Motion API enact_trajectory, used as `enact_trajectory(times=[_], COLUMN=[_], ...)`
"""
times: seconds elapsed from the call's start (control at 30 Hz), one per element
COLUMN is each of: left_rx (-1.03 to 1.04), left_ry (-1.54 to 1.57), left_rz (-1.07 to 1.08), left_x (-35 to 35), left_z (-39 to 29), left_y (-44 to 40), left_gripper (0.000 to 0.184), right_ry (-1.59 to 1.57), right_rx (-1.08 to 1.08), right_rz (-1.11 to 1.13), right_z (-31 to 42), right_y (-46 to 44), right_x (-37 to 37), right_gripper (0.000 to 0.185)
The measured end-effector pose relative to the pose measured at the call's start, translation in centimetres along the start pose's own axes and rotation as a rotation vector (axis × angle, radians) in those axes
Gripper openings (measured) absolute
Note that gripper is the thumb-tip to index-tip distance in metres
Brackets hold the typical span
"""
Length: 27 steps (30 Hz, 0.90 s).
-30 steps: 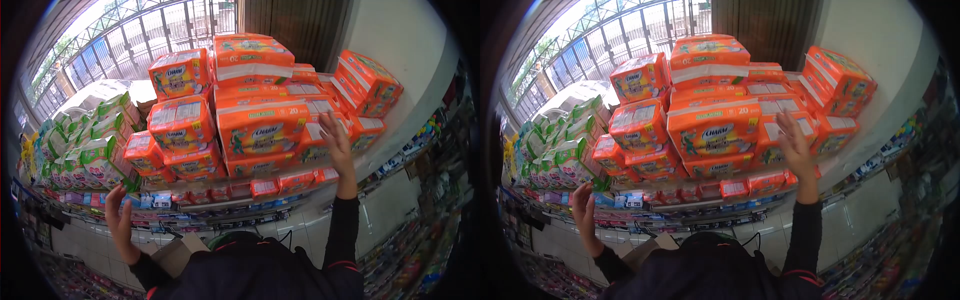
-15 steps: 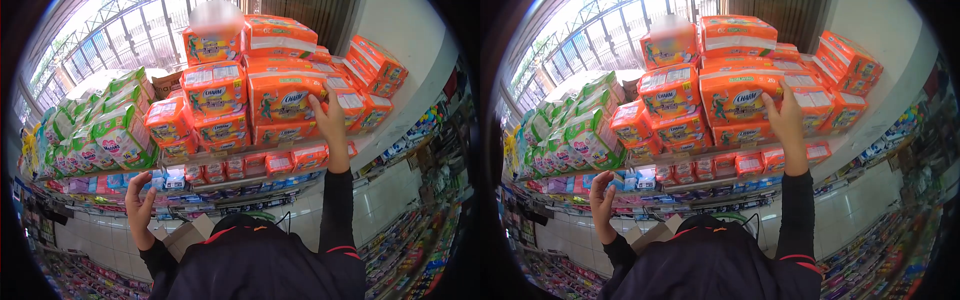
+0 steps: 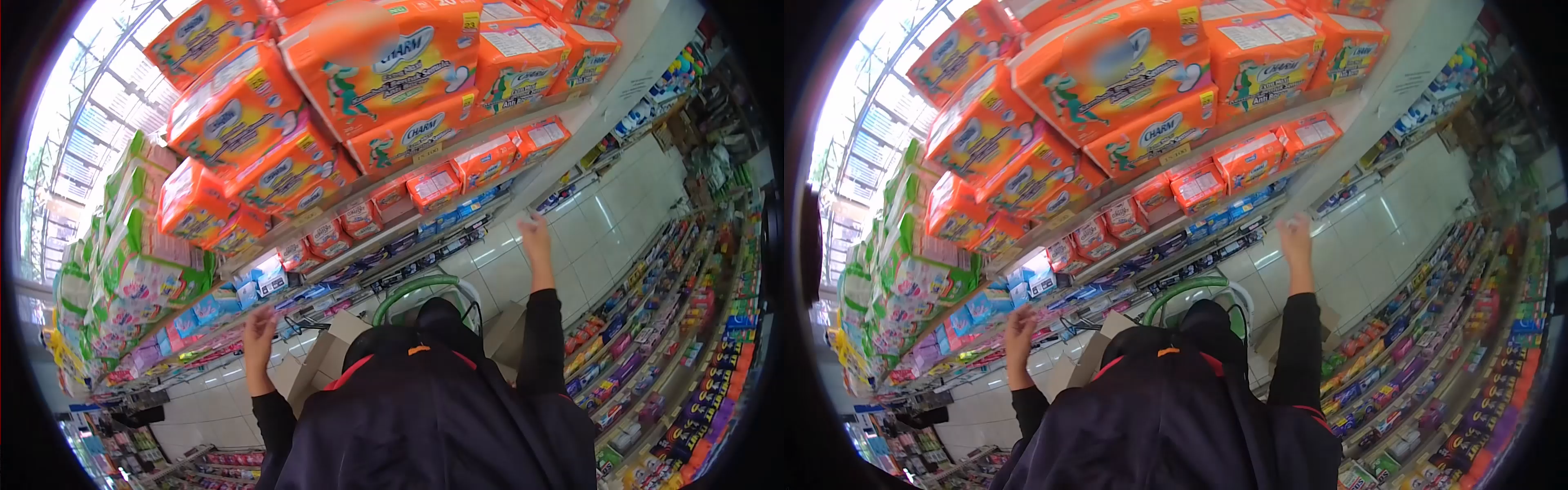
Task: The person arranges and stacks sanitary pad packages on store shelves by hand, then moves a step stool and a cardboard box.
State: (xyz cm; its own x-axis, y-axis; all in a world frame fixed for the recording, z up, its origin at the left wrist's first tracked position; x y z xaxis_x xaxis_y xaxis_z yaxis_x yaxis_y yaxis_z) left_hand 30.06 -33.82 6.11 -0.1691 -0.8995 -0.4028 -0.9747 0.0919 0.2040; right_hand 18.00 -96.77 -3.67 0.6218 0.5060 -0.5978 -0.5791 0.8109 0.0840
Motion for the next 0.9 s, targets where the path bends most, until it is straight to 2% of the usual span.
enact_trajectory(times=[0.03, 0.07, 0.2, 0.27, 0.3, 0.37, 0.5, 0.6, 0.67, 0.73, 0.77, 0.8, 0.83, 0.87, 0.9], left_rx=[-0.049, -0.095, -0.23, -0.313, -0.344, -0.42, -0.483, -0.473, -0.341, -0.3, -0.266, -0.222, -0.151, -0.081, -0.011], left_ry=[-0.009, -0.022, -0.19, -0.25, -0.258, -0.276, -0.268, -0.181, -0.093, -0.134, -0.311, -0.361, -0.178, -0.416, -0.38], left_rz=[0.042, 0.07, 0.196, 0.261, 0.302, 0.335, 0.329, 0.323, 0.398, 0.471, 0.505, 0.512, 0.517, 0.555, 0.58], left_x=[1.1, 2.4, 5.5, 6.4, 6.9, 7.0, 8.5, 10.7, 15.1, 19.6, 22.3, 25.0, 27.4, 30.4, 32.7], left_z=[2.4, 4.0, 13.4, 15.7, 16.6, 18.9, 19.3, 21.7, 22.7, 24.2, 23.0, 23.2, 26.0, 22.6, 25.4], left_y=[-0.7, -1.0, -0.7, 0.6, 1.1, 2.2, 1.9, 0.2, -2.9, -5.2, -6.4, -7.4, -8.4, -9.1, -10.0], left_gripper=[0.03, 0.029, 0.029, 0.03, 0.03, 0.03, 0.028, 0.029, 0.03, 0.029, 0.029, 0.03, 0.035, 0.04, 0.048], right_ry=[0.13, 0.168, 0.315, 0.401, 0.394, 0.615, 0.764, 0.855, 0.896, 0.954, 0.967, 0.986, 1.005, 0.944, 0.959], right_rx=[0.008, 0.029, -0.074, 0.048, 0.067, 0.173, 0.053, -0.029, -0.083, -0.174, -0.189, -0.222, -0.256, -0.247, -0.263], right_rz=[0.035, 0.167, 0.434, 0.619, 0.615, 0.835, 0.848, 0.941, 0.934, 0.903, 0.896, 0.898, 0.897, 0.904, 0.895], right_z=[-1.9, -2.6, -9.0, -11.1, -11.6, -14.2, -11.3, -12.3, -13.9, -15.9, -16.9, -17.8, -18.7, -19.7, -20.8], right_y=[1.1, 2.3, 5.7, 8.1, 8.5, 10.8, 12.2, 13.2, 12.9, 13.4, 13.0, 12.8, 12.7, 12.3, 12.0], right_x=[2.0, 4.4, 16.0, 20.4, 21.9, 25.9, 28.3, 30.8, 32.3, 33.3, 33.7, 34.3, 34.7, 35.1, 35.3], right_gripper=[0.052, 0.055, 0.054, 0.046, 0.046, 0.038, 0.034, 0.034, 0.033, 0.034, 0.034, 0.033, 0.032, 0.032, 0.032])
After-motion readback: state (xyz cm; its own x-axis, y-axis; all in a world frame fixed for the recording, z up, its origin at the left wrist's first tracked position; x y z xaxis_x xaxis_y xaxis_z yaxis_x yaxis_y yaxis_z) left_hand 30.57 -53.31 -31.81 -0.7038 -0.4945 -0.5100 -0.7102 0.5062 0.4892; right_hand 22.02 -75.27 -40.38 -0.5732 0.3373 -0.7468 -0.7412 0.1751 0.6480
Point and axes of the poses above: each hand's wrist, its own y-axis away from the middle knuckle, its own x-axis out of the palm, z = x × y, the point moved 10 cm from there along -y, towards the middle knuckle, and after that the axes turned 2 degrees about y, right-handed, at the moved point
